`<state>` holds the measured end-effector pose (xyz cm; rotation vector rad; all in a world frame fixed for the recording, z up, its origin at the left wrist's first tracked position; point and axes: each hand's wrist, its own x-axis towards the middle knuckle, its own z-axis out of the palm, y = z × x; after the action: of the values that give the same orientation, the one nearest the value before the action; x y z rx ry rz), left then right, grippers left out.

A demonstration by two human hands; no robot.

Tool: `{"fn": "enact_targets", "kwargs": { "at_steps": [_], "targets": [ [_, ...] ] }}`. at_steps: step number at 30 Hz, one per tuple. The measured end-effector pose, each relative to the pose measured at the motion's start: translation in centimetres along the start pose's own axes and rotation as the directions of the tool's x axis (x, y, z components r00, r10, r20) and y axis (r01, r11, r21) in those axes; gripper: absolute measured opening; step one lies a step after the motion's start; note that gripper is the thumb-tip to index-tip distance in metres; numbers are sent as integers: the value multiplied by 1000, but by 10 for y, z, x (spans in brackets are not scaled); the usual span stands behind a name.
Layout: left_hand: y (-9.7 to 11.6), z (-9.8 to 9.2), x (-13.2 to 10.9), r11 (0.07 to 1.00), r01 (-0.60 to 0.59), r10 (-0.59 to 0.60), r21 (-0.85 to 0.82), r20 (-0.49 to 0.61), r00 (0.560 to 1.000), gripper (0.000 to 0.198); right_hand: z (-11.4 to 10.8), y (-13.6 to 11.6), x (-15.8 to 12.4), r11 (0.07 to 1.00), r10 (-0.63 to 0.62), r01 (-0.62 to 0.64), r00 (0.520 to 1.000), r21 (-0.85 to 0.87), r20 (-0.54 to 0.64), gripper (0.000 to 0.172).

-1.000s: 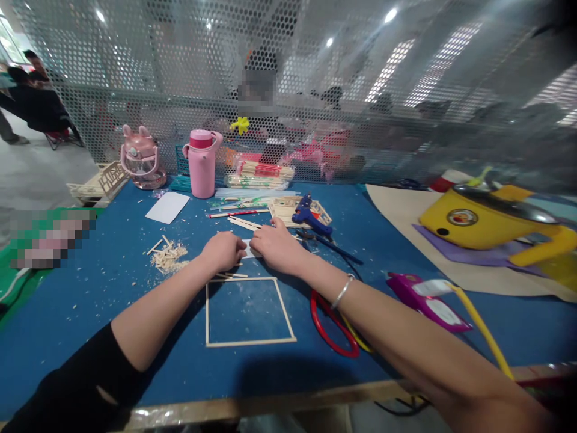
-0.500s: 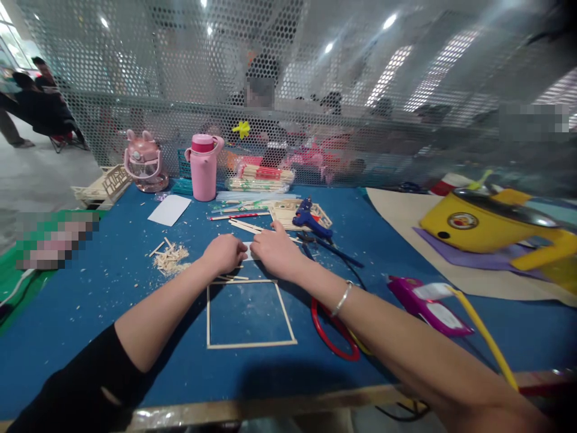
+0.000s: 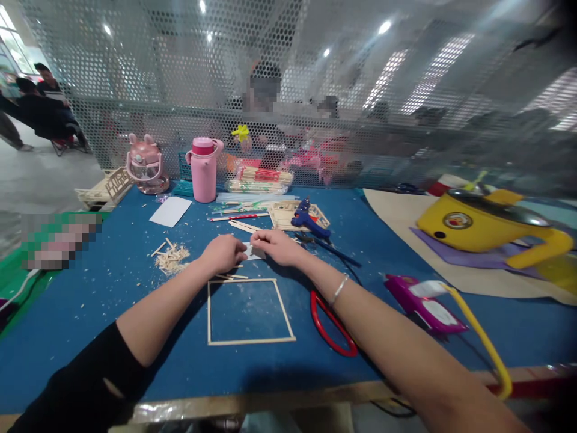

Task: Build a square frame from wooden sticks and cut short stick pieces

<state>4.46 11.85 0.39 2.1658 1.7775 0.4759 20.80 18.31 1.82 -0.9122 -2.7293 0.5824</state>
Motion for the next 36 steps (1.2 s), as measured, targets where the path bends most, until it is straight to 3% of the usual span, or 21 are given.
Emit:
{"fn": "enact_targets", "kwargs": {
  "at_steps": [4, 8, 14, 20, 24, 26, 28, 36],
  "targets": [
    [1, -4, -6, 990, -67, 62, -127, -35, 997, 25, -1, 4, -4, 972, -30, 25, 999, 235, 19, 22],
    [6, -3, -11, 903, -35, 3, -427, -74, 997, 30, -1, 4, -8, 918, -73, 66, 997, 392, 4, 21],
    [11, -5, -14, 765, 50, -7, -642, 69, 998, 41, 3, 4, -10, 875, -79, 87, 996, 476, -37, 25],
    [12, -6, -15, 817, 96, -95, -569, 31, 995, 38, 0, -1, -13, 908, -109, 149, 987, 391, -122, 18],
    [15, -5, -15, 908, 90, -134, -410, -81, 988, 31, -7, -5, -15, 963, -182, 214, 965, 164, -190, 12],
    [17, -5, -14, 944, 69, -115, -324, -125, 985, 31, -9, -3, -15, 980, -177, 192, 963, 58, -205, 14],
    [18, -3, -11, 971, 46, -84, -233, -156, 984, 30, -8, 2, -14, 988, -126, 141, 970, 59, -206, 15],
    [16, 10, 3, 997, -23, 27, 75, -54, 998, 20, 1, 14, -10, 995, -45, 57, 990, 83, -136, 9]
  ]
}}
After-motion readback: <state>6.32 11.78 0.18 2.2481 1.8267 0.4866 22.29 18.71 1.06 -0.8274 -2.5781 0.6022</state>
